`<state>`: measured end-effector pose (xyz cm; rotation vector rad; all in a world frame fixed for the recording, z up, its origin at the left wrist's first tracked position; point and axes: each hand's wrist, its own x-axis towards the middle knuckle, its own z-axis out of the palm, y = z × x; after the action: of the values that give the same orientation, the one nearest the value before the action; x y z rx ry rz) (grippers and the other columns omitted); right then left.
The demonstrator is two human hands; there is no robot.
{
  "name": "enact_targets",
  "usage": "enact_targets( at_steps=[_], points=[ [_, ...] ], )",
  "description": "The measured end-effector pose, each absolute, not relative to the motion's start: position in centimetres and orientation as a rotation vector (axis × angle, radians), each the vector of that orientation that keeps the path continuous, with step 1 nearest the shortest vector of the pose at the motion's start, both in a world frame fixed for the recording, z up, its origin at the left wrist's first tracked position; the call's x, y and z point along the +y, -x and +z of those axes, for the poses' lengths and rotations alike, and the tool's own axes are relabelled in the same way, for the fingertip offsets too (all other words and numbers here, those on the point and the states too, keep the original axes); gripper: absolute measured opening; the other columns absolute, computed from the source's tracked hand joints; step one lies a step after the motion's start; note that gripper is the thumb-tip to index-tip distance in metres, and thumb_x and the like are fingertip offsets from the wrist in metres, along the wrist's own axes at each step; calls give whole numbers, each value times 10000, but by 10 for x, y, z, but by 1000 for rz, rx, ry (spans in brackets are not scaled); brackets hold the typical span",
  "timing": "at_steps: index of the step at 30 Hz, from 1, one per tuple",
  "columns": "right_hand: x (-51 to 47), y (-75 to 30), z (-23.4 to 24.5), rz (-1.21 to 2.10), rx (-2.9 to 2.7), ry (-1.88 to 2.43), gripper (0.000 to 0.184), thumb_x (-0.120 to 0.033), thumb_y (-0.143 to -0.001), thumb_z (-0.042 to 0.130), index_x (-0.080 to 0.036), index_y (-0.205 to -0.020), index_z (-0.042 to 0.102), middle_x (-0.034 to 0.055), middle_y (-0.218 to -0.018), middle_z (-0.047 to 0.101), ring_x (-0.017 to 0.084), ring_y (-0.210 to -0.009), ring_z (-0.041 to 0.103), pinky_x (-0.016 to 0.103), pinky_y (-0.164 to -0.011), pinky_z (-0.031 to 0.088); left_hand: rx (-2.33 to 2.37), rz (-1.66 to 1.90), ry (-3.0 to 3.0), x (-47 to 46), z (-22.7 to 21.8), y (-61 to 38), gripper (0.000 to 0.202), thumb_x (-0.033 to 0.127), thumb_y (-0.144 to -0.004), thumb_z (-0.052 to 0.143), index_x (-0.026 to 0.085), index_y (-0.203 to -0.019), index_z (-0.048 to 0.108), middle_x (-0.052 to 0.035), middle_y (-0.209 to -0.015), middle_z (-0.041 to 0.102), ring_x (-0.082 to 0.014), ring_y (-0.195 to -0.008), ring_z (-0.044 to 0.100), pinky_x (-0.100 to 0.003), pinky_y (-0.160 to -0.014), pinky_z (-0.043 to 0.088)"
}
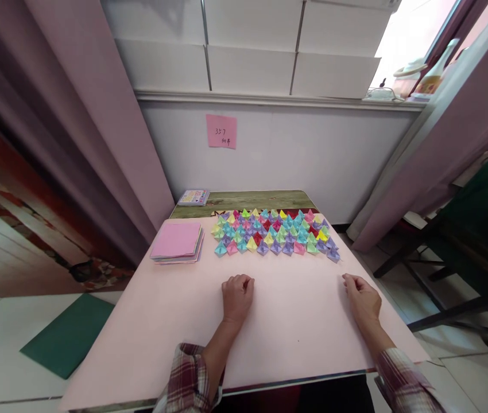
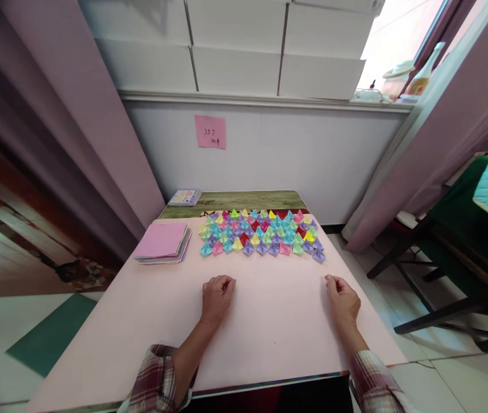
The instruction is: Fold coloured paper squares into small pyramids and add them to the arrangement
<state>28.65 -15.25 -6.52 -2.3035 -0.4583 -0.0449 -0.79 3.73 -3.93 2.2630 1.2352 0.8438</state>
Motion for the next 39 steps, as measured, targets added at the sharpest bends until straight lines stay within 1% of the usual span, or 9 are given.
enact_targets(
  at_steps=[6,12,15,18,21,25,27,33,39],
  points=[
    [-149,-272,-55,69,-491,2451,457,-612,-758,509,-253,-901,754,52,-750,717,244,-689,614,297,-590,388,1119,973,-1988,36,-44,14,74,215,-780,568,203,-756,637,3,-725,634,-139,-652,559,-284,-698,436],
    [-146,-275,-53,189,-609,2497,468,-670,-760,490,-288,-865,739,48,-779,711,252,-705,607,295,-571,387,1154,987,-1882,44,-43,40,86,209,-758,571,200,-814,636,-16,-824,626,-147,-706,569,-288,-703,490],
    [-147,-276,-54,206,-607,2522,475,-690,-761,479,-305,-859,739,47,-811,716,248,-686,596,302,-575,388,1261,1055,-1983,75,-24,69,104,245,-799,564,212,-865,637,-34,-885,629,-175,-783,585,-327,-799,485],
    [-147,-276,-55,221,-605,2539,480,-695,-760,476,-305,-856,739,54,-832,719,248,-661,587,310,-572,389,1538,1099,-2138,121,7,103,133,280,-832,561,229,-927,638,-66,-984,632,-239,-1008,563,-374,-951,411],
    [-146,-275,-53,235,-613,2557,471,-687,-769,467,-315,-874,735,55,-836,721,256,-661,588,314,-558,387,1798,982,-2266,167,32,128,332,413,-779,646,222,-1050,626,-94,-1141,587,-297,-1129,495,-401,-985,354],
    [-146,-271,-50,240,-645,2545,452,-661,-781,464,-309,-873,732,61,-795,720,265,-669,603,311,-548,385,1800,519,-2385,201,37,135,677,566,-649,718,242,-1218,549,-116,-1348,475,-330,-1230,414,-387,-961,328],
    [-147,-269,-48,225,-658,2520,440,-642,-783,470,-302,-875,733,62,-796,724,265,-681,615,308,-552,389,1753,330,-2413,206,31,133,700,568,-618,726,229,-1205,550,-121,-1284,526,-328,-1199,438,-371,-924,335],
    [-149,-265,-43,250,-670,2504,443,-614,-806,447,-299,-935,731,44,-862,729,248,-719,619,294,-575,395,1730,243,-2463,211,26,129,377,469,-671,691,179,-904,628,-101,-999,626,-275,-1007,541,-325,-813,367],
    [-150,-263,-41,298,-659,2499,414,-592,-817,455,-302,-968,709,18,-922,715,231,-744,615,288,-602,413,1538,226,-2483,225,35,130,815,585,-581,733,217,-1274,514,-112,-1298,530,-321,-1206,451,-348,-924,354]
  ],
)
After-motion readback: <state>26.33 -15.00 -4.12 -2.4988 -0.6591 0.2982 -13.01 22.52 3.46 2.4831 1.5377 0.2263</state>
